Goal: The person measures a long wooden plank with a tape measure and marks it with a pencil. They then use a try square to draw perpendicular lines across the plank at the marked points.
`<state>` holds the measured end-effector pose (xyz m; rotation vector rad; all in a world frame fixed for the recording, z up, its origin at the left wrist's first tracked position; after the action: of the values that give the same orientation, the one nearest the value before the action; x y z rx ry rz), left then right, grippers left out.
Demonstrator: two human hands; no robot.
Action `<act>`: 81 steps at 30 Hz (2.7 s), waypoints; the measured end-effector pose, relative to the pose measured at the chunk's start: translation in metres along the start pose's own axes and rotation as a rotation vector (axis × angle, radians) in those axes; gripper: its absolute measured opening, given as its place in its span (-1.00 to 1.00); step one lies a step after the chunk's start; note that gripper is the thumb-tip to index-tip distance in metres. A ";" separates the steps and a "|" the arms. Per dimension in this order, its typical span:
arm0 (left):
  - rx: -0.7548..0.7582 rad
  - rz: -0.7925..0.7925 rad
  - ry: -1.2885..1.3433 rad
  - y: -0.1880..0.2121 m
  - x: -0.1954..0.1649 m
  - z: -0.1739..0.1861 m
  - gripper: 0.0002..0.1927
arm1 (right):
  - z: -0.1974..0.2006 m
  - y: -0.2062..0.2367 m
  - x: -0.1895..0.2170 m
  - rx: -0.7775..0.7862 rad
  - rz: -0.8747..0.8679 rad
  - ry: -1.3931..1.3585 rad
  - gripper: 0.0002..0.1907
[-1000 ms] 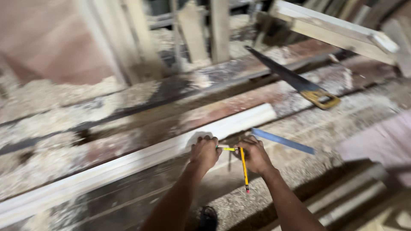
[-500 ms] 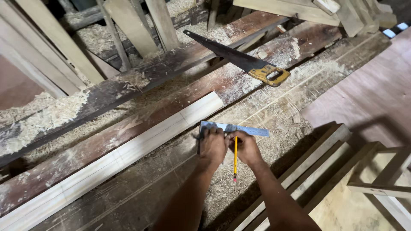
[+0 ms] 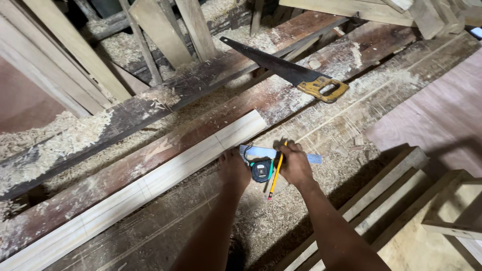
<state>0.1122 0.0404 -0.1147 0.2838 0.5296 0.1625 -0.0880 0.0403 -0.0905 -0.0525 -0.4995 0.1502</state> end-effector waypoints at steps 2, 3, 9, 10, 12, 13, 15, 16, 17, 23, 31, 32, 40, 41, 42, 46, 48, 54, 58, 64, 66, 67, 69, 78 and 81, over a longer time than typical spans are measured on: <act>0.041 -0.002 0.029 -0.001 0.002 -0.002 -0.35 | -0.002 -0.002 0.004 -0.012 0.015 0.041 -0.61; 0.035 -0.009 0.024 -0.001 0.001 -0.001 -0.32 | -0.003 -0.002 0.005 -0.009 0.016 0.058 -0.57; 0.020 -0.019 0.165 0.004 -0.009 0.011 -0.46 | -0.002 -0.008 0.009 -0.005 0.041 0.075 -0.53; -0.001 -0.048 0.189 0.007 -0.012 0.015 -0.46 | 0.001 -0.010 0.010 0.001 0.052 0.043 -0.56; -0.030 -0.075 0.260 0.011 -0.017 0.023 -0.48 | 0.009 -0.014 0.012 0.031 0.054 0.003 -0.58; -0.038 -0.069 0.300 0.013 -0.016 0.028 -0.49 | 0.014 -0.016 0.014 0.057 0.045 -0.011 -0.57; -0.067 -0.060 0.337 0.015 -0.015 0.041 -0.50 | 0.024 -0.021 0.025 0.072 0.074 -0.013 -0.56; -0.088 -0.057 0.331 0.014 -0.014 0.048 -0.50 | 0.030 -0.023 0.033 0.061 0.111 -0.004 -0.58; -0.111 -0.052 0.325 0.014 -0.012 0.056 -0.51 | 0.034 -0.025 0.044 0.050 0.151 0.003 -0.59; -0.231 -0.065 0.281 0.018 0.037 0.107 -0.50 | 0.014 -0.043 0.105 0.233 0.093 -0.026 -0.50; -0.239 0.142 0.150 0.043 0.195 0.180 -0.60 | -0.091 -0.030 0.241 0.286 0.172 -0.173 -0.65; -0.228 0.176 0.158 0.046 0.217 0.189 -0.58 | -0.103 -0.023 0.264 0.279 0.195 -0.172 -0.62; -0.397 0.224 -0.026 0.121 0.422 0.258 -0.40 | -0.211 0.050 0.472 0.314 0.275 -0.182 -0.70; -0.428 0.216 -0.060 0.129 0.446 0.268 -0.34 | -0.222 0.059 0.496 0.295 0.285 -0.173 -0.71; -0.394 0.235 -0.039 0.135 0.471 0.274 -0.39 | -0.233 0.069 0.519 0.283 0.284 -0.202 -0.68; -0.366 0.257 -0.003 0.170 0.567 0.300 -0.49 | -0.282 0.110 0.607 0.250 0.290 -0.269 -0.65; -0.383 0.239 -0.007 0.187 0.603 0.309 -0.47 | -0.302 0.132 0.640 0.254 0.282 -0.288 -0.67; -0.383 0.196 -0.043 0.216 0.672 0.324 -0.49 | -0.344 0.176 0.703 0.278 0.229 -0.334 -0.68; -0.412 0.133 -0.001 0.231 0.693 0.320 -0.48 | -0.361 0.198 0.721 0.272 0.205 -0.233 -0.55; -0.396 0.025 -0.022 0.242 0.701 0.310 -0.52 | -0.377 0.221 0.721 0.297 0.246 -0.245 -0.58; -0.356 0.027 -0.051 0.241 0.701 0.305 -0.49 | -0.380 0.225 0.719 0.264 0.278 -0.262 -0.57; -0.315 0.049 -0.067 0.238 0.702 0.304 -0.48 | -0.383 0.225 0.717 0.261 0.270 -0.253 -0.53; -0.270 0.072 -0.089 0.236 0.703 0.301 -0.45 | -0.386 0.226 0.716 0.259 0.292 -0.235 -0.51; -0.206 0.075 -0.127 0.233 0.709 0.295 -0.40 | -0.378 0.225 0.709 0.194 0.318 -0.260 -0.52; -0.223 0.053 -0.135 0.232 0.711 0.294 -0.41 | -0.374 0.209 0.697 0.100 0.353 -0.385 -0.61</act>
<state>0.8515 0.3548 -0.1374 0.0902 0.3663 0.2499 0.6685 0.3501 -0.1066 -0.0125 -0.8646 0.5371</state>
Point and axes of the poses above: each hand's wrist, its own y-axis away from the middle knuckle, its own z-axis out of the back of the hand, x = y × z, the point moved 5 cm from there along -y, towards the middle knuckle, and after that the axes turned 4 degrees about x, right-handed, at the moved point
